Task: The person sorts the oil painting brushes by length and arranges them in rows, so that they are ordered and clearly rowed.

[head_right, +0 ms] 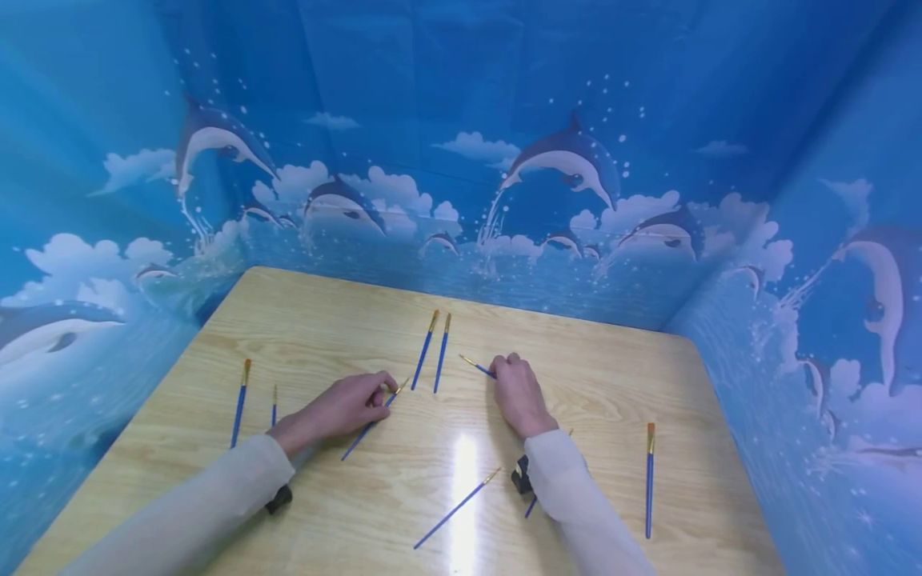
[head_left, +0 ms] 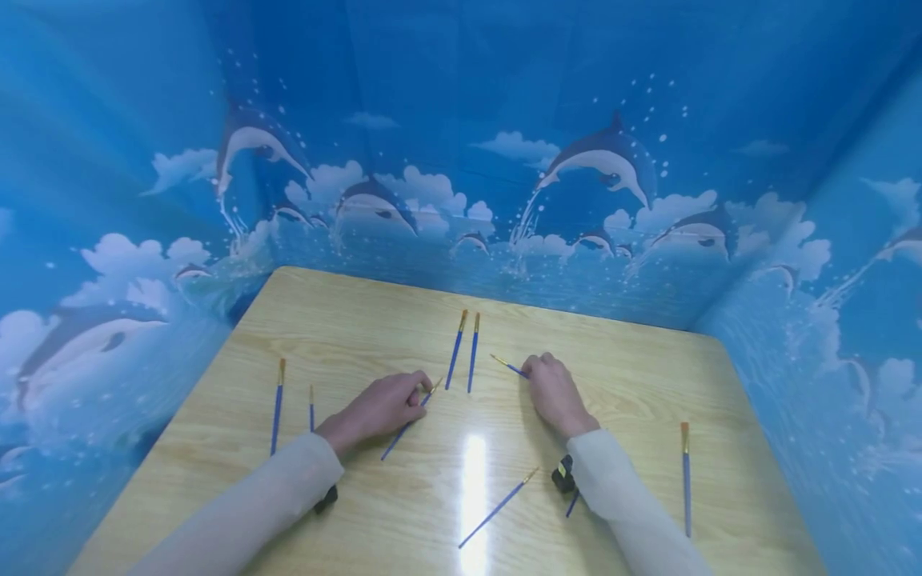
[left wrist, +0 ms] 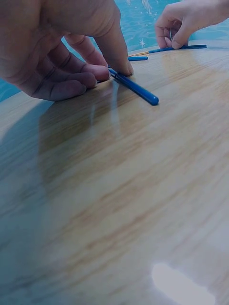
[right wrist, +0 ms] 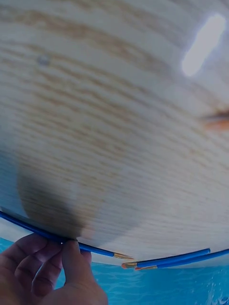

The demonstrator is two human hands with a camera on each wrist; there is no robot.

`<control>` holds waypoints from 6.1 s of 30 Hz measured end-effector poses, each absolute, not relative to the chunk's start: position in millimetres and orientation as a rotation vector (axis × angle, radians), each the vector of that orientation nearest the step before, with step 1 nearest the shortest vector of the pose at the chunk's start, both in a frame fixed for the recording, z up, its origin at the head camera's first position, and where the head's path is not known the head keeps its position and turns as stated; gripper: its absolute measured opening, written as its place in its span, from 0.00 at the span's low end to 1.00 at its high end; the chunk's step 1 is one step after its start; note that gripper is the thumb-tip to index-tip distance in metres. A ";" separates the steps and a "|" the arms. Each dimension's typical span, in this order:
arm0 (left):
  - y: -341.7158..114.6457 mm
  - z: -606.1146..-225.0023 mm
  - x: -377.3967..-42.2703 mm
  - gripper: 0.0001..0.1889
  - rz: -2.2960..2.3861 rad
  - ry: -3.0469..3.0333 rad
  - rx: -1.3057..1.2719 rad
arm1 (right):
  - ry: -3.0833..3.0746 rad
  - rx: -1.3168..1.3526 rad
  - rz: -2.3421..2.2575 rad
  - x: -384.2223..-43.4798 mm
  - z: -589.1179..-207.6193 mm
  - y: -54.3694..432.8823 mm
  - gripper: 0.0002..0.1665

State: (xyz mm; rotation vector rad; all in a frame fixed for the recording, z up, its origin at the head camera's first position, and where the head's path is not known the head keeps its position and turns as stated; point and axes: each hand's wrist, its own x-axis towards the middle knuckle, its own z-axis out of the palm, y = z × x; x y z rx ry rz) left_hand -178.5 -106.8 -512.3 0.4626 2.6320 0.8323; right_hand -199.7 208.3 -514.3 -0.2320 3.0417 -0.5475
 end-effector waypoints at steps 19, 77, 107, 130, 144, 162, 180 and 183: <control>-107.0 -518.5 -180.0 0.20 0.870 2.627 0.458 | 2.983 -0.182 -0.904 -203.0 -528.0 223.5 0.09; -109.4 -518.3 -178.8 0.20 0.901 2.643 0.466 | 2.716 -0.495 -1.223 -115.1 -525.7 148.7 0.07; -109.9 -520.4 -178.5 0.20 0.888 2.655 0.475 | 2.789 -0.628 -0.979 -106.1 -531.2 126.1 0.06; -108.6 -520.6 -179.8 0.20 0.901 2.639 0.437 | 2.899 -0.700 -0.807 -99.5 -532.8 122.8 0.07; -108.8 -520.0 -179.7 0.21 0.902 2.631 0.430 | 2.923 -0.660 -0.841 -98.9 -534.6 121.8 0.07; -116.8 -510.1 -176.9 0.19 0.943 2.599 0.438 | 2.945 -0.553 -0.973 -100.6 -526.3 138.4 0.10; -129.3 -506.5 -181.1 0.15 0.796 2.676 0.431 | 2.982 -0.273 -1.083 -96.1 -521.5 190.0 0.10; -130.0 -506.3 -181.9 0.15 0.780 2.684 0.445 | 2.994 -0.235 -1.090 -94.1 -521.2 200.9 0.11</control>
